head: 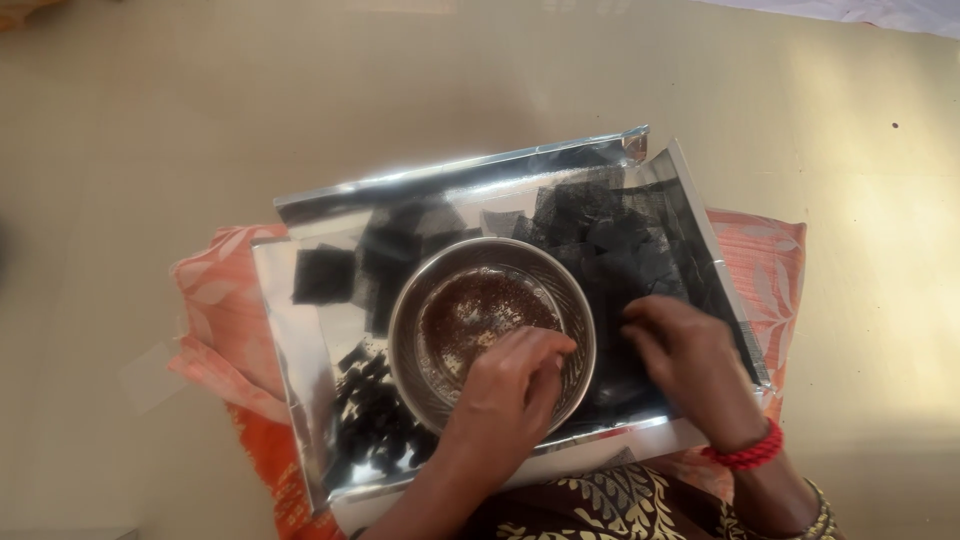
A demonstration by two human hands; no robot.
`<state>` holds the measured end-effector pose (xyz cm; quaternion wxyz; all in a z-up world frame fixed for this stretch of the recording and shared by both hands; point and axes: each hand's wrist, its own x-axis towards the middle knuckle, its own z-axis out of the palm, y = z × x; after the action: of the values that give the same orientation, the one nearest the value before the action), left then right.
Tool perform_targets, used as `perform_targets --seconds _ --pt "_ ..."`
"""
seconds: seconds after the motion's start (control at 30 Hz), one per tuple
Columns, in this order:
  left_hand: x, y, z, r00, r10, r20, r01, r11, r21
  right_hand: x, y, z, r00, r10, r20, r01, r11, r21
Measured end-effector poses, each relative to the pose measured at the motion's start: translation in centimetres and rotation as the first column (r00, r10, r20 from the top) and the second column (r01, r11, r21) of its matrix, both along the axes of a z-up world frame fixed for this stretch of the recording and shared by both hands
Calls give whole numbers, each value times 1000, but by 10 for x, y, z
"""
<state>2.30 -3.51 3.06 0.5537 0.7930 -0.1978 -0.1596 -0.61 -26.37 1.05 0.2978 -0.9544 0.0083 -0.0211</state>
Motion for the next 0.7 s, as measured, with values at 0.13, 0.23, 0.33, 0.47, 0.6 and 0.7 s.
perform_targets --seconds 0.13,0.23,0.33,0.47,0.6,0.7 --pt "5 -8 5 939 48 -342 -92 989 -116 1 9 37 980 -199 7 198 979 57" --pt "8 -10 4 879 8 -477 -146 956 -253 -4 23 47 990 -133 42 132 990 42" --pt "11 -8 8 774 -66 -629 -213 909 -358 -8 45 51 992 -71 102 54 986 160" --pt "10 1 -4 737 -91 -669 -262 875 -407 -7 60 45 986 36 165 -59 988 140" --pt "9 6 -20 760 -62 -647 -362 787 -500 -1 66 44 982 51 182 -92 970 224" --pt "9 9 -25 765 -33 -644 -391 770 -504 2 63 34 997 -42 -71 71 877 476"
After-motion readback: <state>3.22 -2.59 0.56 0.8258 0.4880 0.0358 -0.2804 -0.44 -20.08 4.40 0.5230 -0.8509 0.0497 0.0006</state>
